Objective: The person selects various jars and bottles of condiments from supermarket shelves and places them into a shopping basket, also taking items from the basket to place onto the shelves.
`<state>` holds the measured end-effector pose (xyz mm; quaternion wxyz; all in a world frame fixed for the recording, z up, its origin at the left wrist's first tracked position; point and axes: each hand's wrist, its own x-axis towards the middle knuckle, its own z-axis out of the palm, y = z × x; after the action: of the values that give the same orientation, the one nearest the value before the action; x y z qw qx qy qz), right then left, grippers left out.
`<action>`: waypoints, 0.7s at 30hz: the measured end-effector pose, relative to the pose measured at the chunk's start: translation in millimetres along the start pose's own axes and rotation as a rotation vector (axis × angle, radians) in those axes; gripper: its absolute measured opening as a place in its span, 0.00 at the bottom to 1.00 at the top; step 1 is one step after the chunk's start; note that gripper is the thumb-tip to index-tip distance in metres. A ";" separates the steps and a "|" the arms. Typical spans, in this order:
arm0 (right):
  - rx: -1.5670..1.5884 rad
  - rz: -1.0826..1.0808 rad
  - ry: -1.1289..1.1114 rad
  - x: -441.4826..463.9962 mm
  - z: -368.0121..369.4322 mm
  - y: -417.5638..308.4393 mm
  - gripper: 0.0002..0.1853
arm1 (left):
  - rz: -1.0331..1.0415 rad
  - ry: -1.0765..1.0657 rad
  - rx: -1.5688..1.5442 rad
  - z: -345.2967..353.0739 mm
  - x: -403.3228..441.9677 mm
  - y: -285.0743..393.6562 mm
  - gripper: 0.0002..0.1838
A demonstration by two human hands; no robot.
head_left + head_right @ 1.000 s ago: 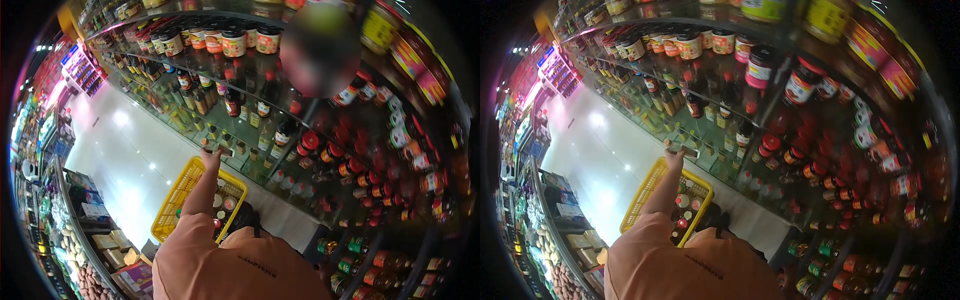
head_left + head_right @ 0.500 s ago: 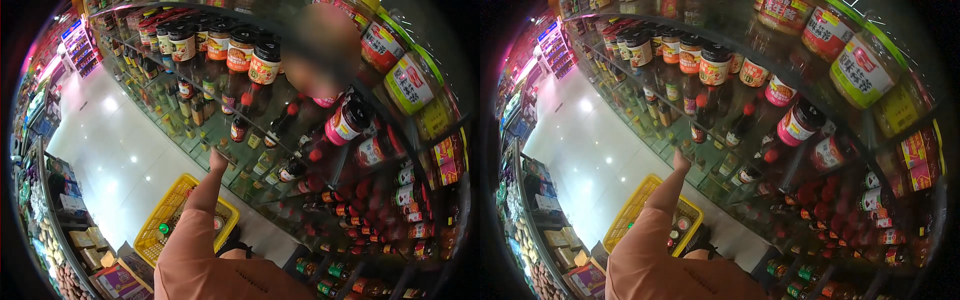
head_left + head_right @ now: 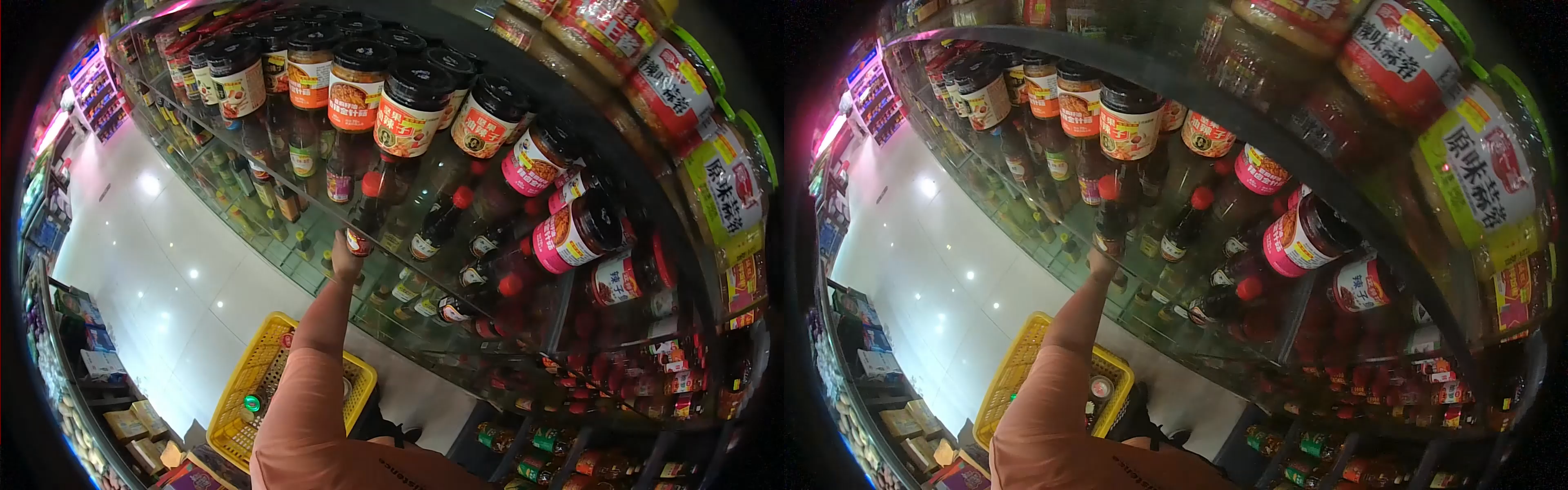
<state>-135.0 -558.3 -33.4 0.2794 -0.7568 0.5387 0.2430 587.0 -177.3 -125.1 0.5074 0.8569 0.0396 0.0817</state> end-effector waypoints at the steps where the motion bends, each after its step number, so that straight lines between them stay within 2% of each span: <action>1: -0.004 0.003 -0.003 0.4 -1.6 -1.5 0.26 | -0.007 -0.003 -0.006 19.7 9.4 -23.9 0.28; 3: -0.017 0.006 -0.008 -0.1 -3.7 -3.0 0.26 | 0.027 0.050 -0.484 43.6 21.5 -48.9 0.22; 6: -0.031 0.009 -0.017 2.5 -5.6 -1.7 0.26 | -0.124 -0.016 -0.549 -19.7 -5.6 47.1 0.20; 7: -0.034 0.009 -0.021 2.9 -5.4 -1.8 0.26 | -0.130 -0.018 -0.549 1.7 8.2 23.5 0.20; 9: -0.041 0.015 -0.026 2.4 -7.6 -1.4 0.26 | -0.096 -0.122 -1.592 55.9 40.6 -37.3 0.23; 10: -0.043 0.016 -0.029 3.3 -7.9 -1.3 0.26 | -0.104 -0.122 -1.591 45.1 33.0 -24.5 0.23; 12: -0.053 0.018 -0.036 3.8 -8.9 0.6 0.26 | -0.119 -0.078 -0.985 4.8 13.2 23.2 0.22; 13: -0.056 0.019 -0.037 3.8 -9.5 0.2 0.26 | -0.126 -0.080 -0.984 17.8 21.2 8.2 0.22; 15: -0.065 0.018 -0.043 3.0 -10.9 0.3 0.26 | 0.212 -0.085 -0.896 52.4 49.8 -28.9 0.21; 16: -0.069 0.017 -0.048 2.1 -11.4 0.6 0.26 | 0.204 -0.085 -0.894 48.3 49.0 -22.4 0.21; 18: -0.077 0.015 -0.054 2.0 -12.1 0.9 0.26 | 0.355 -0.083 -0.911 33.7 44.0 4.2 0.20; 19: -0.080 0.011 -0.057 1.8 -12.2 0.6 0.26 | 0.349 -0.083 -0.908 36.1 46.1 3.1 0.20; 21: -0.089 0.003 -0.063 1.5 -12.9 0.8 0.26 | 0.330 0.105 -0.646 42.4 51.2 -7.1 0.18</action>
<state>-134.5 -568.3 -25.1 0.2621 -0.7596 0.5193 0.2908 645.1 -202.7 -146.2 0.7293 0.6418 -0.1008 0.2145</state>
